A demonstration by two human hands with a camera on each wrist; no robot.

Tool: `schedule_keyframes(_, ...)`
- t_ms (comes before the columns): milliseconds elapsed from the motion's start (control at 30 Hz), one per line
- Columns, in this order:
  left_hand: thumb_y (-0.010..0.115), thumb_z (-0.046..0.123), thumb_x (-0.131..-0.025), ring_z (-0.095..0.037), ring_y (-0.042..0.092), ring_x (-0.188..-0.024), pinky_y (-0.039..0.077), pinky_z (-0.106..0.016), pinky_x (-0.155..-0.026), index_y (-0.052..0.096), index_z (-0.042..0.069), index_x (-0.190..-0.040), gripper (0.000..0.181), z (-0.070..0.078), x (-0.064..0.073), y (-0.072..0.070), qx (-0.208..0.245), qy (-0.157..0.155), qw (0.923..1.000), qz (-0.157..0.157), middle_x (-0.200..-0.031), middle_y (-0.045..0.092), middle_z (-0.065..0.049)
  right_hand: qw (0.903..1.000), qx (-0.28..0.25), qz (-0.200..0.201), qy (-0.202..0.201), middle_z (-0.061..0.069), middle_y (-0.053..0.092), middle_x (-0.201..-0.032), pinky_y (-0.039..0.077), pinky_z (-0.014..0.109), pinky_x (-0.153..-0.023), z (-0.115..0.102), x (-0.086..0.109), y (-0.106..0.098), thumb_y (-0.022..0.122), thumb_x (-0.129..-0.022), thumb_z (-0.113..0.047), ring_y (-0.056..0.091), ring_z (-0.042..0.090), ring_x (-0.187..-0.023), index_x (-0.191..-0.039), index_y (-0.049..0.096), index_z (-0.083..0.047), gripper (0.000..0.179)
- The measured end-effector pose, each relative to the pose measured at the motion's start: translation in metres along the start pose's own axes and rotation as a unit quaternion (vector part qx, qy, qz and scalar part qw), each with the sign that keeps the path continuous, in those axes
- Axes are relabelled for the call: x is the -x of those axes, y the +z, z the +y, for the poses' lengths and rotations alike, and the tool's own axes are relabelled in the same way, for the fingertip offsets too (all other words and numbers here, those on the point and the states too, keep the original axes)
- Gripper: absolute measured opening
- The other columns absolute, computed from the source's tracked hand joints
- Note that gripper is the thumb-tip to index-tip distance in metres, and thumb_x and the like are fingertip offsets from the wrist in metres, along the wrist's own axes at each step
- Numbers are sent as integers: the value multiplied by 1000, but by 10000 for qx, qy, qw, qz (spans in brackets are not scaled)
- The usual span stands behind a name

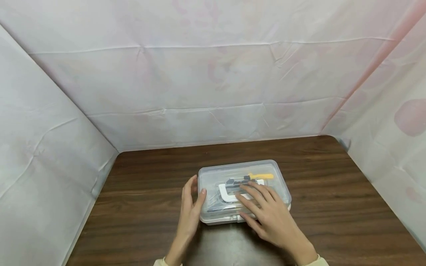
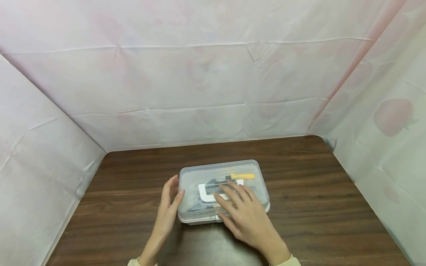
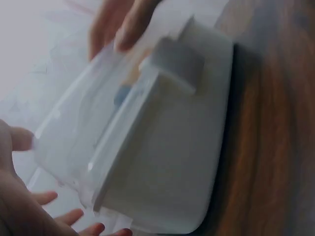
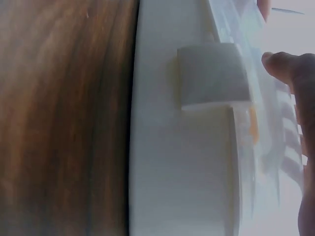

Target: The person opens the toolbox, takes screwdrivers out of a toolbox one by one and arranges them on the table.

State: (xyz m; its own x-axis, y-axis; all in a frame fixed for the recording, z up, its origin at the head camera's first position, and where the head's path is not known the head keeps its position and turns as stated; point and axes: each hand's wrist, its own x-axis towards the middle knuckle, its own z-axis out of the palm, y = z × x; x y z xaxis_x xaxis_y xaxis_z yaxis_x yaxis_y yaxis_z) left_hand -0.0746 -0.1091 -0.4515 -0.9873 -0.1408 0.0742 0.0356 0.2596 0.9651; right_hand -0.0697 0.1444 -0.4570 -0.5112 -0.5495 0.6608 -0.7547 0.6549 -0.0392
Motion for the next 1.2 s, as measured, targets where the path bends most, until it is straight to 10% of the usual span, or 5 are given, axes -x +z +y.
schedule_keyframes(367, 63, 23, -103, -29, 36, -152, 25, -59, -124, 43, 23, -159, 59, -15, -50, 2, 9, 1051, 9881, -1124, -162, 43, -6, 9908, -709, 1085, 390, 24, 65, -136, 24, 38, -130, -29, 26, -6, 54, -109, -36, 53, 42, -133, -130, 70, -2, 43)
schedule_keyframes(700, 63, 23, -102, -27, 40, -143, 27, -55, -119, 48, 23, -154, 55, -16, -54, 4, -52, 1175, 9846, -1295, -156, 48, -6, 9255, -1655, 2808, 1928, 30, 64, -125, 42, 19, -115, -53, 53, -2, 67, -102, -15, 57, 18, -132, -111, 69, 17, 33)
schedule_keyframes(933, 63, 22, -101, -26, 40, -143, 27, -54, -119, 48, 21, -154, 55, -16, -55, 5, -12, 1127, 9850, -1309, -155, 49, -6, 8319, -2772, 3271, 3522, 17, 61, -122, 58, 16, -91, -64, 63, 24, 62, -78, 35, 67, 10, -110, -119, 58, 23, 43)
schedule_keyframes(1100, 63, 23, -101, -25, 39, -142, 27, -53, -119, 49, 23, -153, 54, -19, -53, 5, 65, 1050, 9863, -1273, -155, 48, -5, 7646, -3083, 3130, 4715, 4, 61, -115, 59, 14, -83, -76, 55, 34, 64, -83, 30, 70, 4, -101, -120, 52, 19, 40)
schedule_keyframes(1200, 63, 22, -101, -24, 39, -142, 27, -53, -119, 49, 22, -153, 54, -21, -53, 5, 127, 1041, 9869, -1230, -155, 48, -5, 7013, -3653, 2764, 5463, -1, 66, -110, 60, 16, -82, -79, 52, 36, 66, -88, 23, 73, 3, -98, -122, 47, 15, 39)
